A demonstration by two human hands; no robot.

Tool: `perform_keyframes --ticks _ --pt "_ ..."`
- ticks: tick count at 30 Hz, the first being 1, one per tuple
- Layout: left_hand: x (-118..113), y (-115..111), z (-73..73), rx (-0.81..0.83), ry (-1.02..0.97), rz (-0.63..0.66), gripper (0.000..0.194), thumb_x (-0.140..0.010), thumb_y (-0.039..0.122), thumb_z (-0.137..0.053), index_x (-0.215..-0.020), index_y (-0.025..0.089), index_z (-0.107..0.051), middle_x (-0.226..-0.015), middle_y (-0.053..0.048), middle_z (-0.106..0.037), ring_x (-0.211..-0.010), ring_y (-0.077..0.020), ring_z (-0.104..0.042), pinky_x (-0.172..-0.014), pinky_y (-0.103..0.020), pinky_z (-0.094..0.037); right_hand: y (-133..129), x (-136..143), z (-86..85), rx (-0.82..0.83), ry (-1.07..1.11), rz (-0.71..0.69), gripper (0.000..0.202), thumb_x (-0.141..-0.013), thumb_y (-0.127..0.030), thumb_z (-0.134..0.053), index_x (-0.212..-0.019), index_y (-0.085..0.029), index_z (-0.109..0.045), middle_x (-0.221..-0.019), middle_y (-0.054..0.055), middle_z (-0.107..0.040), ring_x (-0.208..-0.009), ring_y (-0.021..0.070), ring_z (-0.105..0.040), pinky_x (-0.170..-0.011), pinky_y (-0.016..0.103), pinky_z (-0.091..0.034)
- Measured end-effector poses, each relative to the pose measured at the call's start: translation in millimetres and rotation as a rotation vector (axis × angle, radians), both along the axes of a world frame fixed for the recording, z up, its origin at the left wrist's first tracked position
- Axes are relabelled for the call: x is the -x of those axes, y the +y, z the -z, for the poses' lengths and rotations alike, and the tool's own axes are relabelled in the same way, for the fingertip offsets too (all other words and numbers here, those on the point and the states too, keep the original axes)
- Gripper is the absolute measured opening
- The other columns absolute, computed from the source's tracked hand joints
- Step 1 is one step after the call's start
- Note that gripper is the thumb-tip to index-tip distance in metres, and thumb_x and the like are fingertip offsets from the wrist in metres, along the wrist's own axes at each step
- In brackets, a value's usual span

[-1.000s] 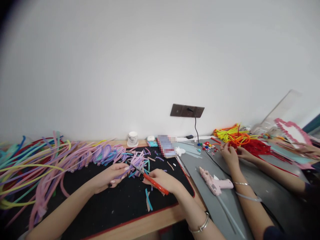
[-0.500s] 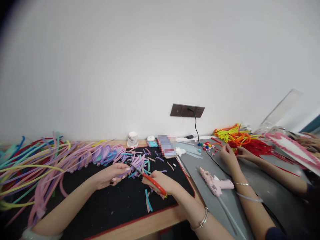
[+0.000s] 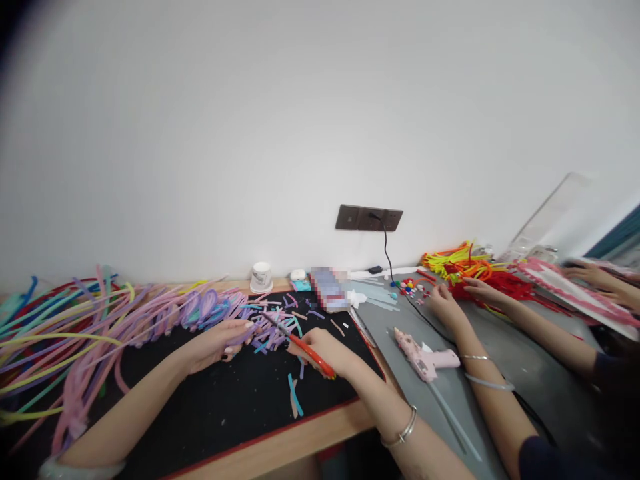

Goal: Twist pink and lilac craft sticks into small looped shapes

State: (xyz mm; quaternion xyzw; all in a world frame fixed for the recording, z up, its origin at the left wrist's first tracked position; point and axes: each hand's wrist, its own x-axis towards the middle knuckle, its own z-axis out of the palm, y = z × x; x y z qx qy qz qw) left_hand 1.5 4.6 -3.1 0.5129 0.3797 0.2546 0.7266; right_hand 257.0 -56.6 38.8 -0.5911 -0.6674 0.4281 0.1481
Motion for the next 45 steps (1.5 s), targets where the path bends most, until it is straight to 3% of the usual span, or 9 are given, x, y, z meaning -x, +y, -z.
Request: perform_keyframes --ticks 5,8,13,17,23,28,34,38,45 --pt "0.6 -2.8 -4.1 0.074 -0.116 -0.025 0.033 -0.081 0.046 -0.061 -0.101 0.020 -0.060 -0.093 -0.004 -0.062 -0.060 -0.0082 -0.048 -0.050 -0.019 -0.037 5.9 -11.7 0.8 -0.369 -0.455 0.183 0.036 -0.077 -0.040 -0.059 -0.051 -0.018 -0.046 -0.051 0.003 -0.052 -0.050 0.0137 -0.047 -0.047 0.025 -0.027" --pt "1.4 -5.6 -6.6 0.082 -0.124 0.034 0.040 -0.077 0.032 -0.065 -0.114 0.024 -0.054 -0.104 -0.004 -0.064 -0.064 -0.0082 -0.051 -0.053 -0.018 -0.039 6.1 -11.1 11.1 -0.427 -0.647 0.236 0.024 -0.076 -0.036 -0.061 -0.062 -0.017 -0.056 -0.064 0.011 -0.062 -0.059 0.0211 -0.058 -0.052 0.028 -0.031" --pt "-0.1 -9.0 -7.9 -0.086 0.022 0.014 0.025 -0.071 0.023 -0.064 -0.095 0.020 -0.054 -0.089 -0.001 -0.068 -0.066 -0.0092 -0.057 -0.060 -0.020 -0.044 1.1 -4.6 11.8 -0.397 -0.733 0.228 0.017 -0.078 -0.031 -0.063 -0.083 -0.015 -0.061 -0.081 0.015 -0.067 -0.074 0.0267 -0.064 -0.058 0.030 -0.037" --pt "-4.7 -10.8 -8.6 -0.185 0.151 0.047 0.020 -0.070 0.022 -0.059 -0.090 0.017 -0.059 -0.075 -0.002 -0.069 -0.074 -0.0154 -0.066 -0.072 -0.027 -0.050 -2.2 8.9 -5.3 -0.491 -0.625 0.180 0.020 -0.088 -0.033 -0.052 -0.080 -0.017 -0.059 -0.082 0.011 -0.067 -0.075 0.0215 -0.063 -0.062 0.028 -0.037" --pt "-11.3 -15.3 -8.8 -0.195 0.149 0.023 0.021 -0.072 0.028 -0.060 -0.090 0.017 -0.062 -0.087 -0.006 -0.072 -0.084 -0.0194 -0.069 -0.074 -0.028 -0.052 3.5 54.6 -4.8 -0.436 -0.390 -0.181 0.021 -0.084 -0.038 -0.059 -0.089 -0.017 -0.061 -0.080 0.004 -0.066 -0.071 0.0152 -0.059 -0.057 0.023 -0.031" --pt "-10.3 -12.6 -12.3 -0.162 0.088 -0.080 0.038 -0.074 0.043 -0.065 -0.101 0.018 -0.057 -0.097 -0.008 -0.071 -0.086 -0.0198 -0.070 -0.072 -0.027 -0.052 30.6 64.0 5.2 -0.454 -0.323 -0.166 0.026 -0.091 -0.016 -0.039 -0.072 -0.015 -0.056 -0.066 0.003 -0.059 -0.061 0.0121 -0.052 -0.057 0.024 -0.029" --pt "-7.3 -2.0 -4.4 -0.396 0.146 -0.321 0.039 -0.077 0.048 -0.060 -0.099 0.017 -0.056 -0.062 0.002 -0.060 -0.053 -0.0139 -0.063 -0.052 -0.024 -0.049 48.5 59.9 7.4 -0.471 -0.207 -0.250 0.027 -0.091 -0.018 -0.038 -0.066 -0.017 -0.050 -0.063 0.001 -0.054 -0.059 0.0114 -0.046 -0.057 0.023 -0.028" --pt "-6.9 -0.9 1.4 -0.531 0.220 -0.314 0.031 -0.083 0.045 -0.053 -0.093 0.016 -0.057 -0.060 0.003 -0.059 -0.046 -0.0114 -0.057 -0.047 -0.023 -0.045 46.3 64.6 9.5 -0.518 -0.192 -0.229 0.026 -0.093 -0.023 -0.037 -0.074 -0.016 -0.053 -0.072 0.003 -0.058 -0.065 0.0126 -0.048 -0.060 0.024 -0.029" --pt "-11.4 -3.6 -1.0 -0.423 0.127 -0.285 0.036 -0.077 0.039 -0.062 -0.104 0.016 -0.058 -0.065 0.001 -0.064 -0.060 -0.0160 -0.065 -0.060 -0.028 -0.053 42.7 63.8 17.8 -0.570 -0.144 -0.157 0.025 -0.093 -0.022 -0.038 -0.073 -0.017 -0.052 -0.068 0.001 -0.055 -0.063 0.0124 -0.047 -0.059 0.024 -0.027"
